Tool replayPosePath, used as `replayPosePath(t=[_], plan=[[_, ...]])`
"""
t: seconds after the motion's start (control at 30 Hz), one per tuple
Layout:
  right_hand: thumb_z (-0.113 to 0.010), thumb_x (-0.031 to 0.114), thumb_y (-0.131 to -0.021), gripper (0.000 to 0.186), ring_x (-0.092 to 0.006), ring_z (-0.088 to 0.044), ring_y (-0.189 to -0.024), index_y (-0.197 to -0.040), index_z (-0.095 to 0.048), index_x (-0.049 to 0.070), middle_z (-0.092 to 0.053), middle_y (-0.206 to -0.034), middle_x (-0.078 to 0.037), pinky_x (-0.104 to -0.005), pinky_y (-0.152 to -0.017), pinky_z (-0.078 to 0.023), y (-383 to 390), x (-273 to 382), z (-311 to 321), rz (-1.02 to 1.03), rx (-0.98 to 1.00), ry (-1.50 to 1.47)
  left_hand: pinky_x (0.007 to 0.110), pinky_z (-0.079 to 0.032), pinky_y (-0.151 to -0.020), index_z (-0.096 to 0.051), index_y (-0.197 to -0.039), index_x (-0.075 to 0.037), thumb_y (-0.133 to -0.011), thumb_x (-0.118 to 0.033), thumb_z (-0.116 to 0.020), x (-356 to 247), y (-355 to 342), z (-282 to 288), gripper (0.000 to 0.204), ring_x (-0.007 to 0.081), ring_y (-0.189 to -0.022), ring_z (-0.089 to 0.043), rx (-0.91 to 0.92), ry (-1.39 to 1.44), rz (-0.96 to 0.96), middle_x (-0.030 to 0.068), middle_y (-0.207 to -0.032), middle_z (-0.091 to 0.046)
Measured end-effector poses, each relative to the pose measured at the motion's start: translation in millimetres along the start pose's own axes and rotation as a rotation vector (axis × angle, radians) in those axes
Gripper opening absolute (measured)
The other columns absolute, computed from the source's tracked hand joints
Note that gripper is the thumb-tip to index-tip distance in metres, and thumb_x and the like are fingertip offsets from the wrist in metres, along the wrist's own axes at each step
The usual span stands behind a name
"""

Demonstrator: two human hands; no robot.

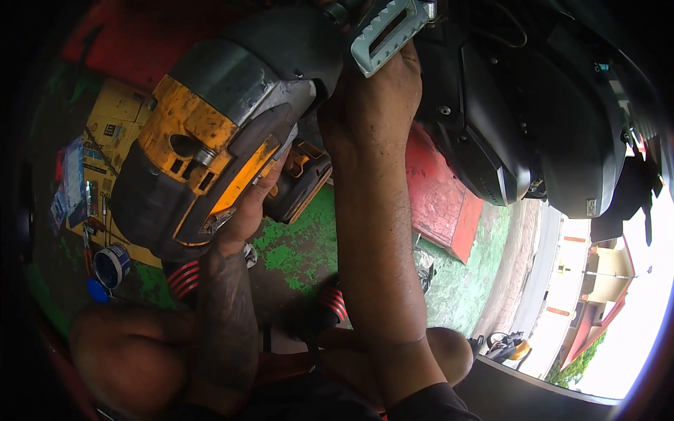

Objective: Performing maintenance and repair on a motorcycle, including removing engine components and using power tools.

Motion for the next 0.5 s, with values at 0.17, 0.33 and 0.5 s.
replayPosePath(t=[0.17, 0.33, 0.5], plan=[[-0.039, 0.017, -0.104, 0.036, -0.0275, -0.064, -0.106, -0.132, -0.048, -0.002, -0.062, -0.121, -0.016, -0.0388, -0.095, -0.054, -2, 12, 9, -0.016, 0.055, 0.012, 0.035, -0.044, -0.104, -0.055, -0.136, -0.004, -0.101, -0.026, -0.057, -4, -6, -11, 0.041, 0.0191, -0.123, -0.056, 0.018, -0.093, 0.015, 0.0088, -0.134, -0.059], [-0.035, 0.016, -0.105, 0.036, -0.0267, -0.064, -0.106, -0.130, -0.050, -0.005, -0.062, -0.119, -0.017, -0.0376, -0.096, -0.054, -5, 8, 12, -0.039, 0.106, -0.017, 0.035, -0.045, -0.103, -0.054, -0.137, -0.006, -0.100, -0.029, -0.057, -8, -8, -6, 0.044, 0.0191, -0.122, -0.056, 0.019, -0.226, 0.031, 0.0082, -0.134, -0.059], [-0.056, -0.002, -0.089, 0.061, -0.0266, -0.056, -0.120, -0.146, -0.034, 0.000, -0.055, -0.125, -0.016, -0.0383, -0.102, -0.045, 26, 26, 7, 0.066, -0.033, 0.202, 0.035, -0.046, -0.102, -0.052, -0.138, -0.008, -0.100, -0.033, -0.057, -10, -9, -14, 0.046, 0.0191, -0.121, -0.056, 0.030, -0.315, 0.050, 0.0076, -0.133, -0.059]])
Point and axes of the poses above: each hand's wrist, its own y-axis away from the middle knuckle, its own z-axis out of the back of the hand, x = y × z, the point moved 1 cm from there along -y, towards the middle knuckle
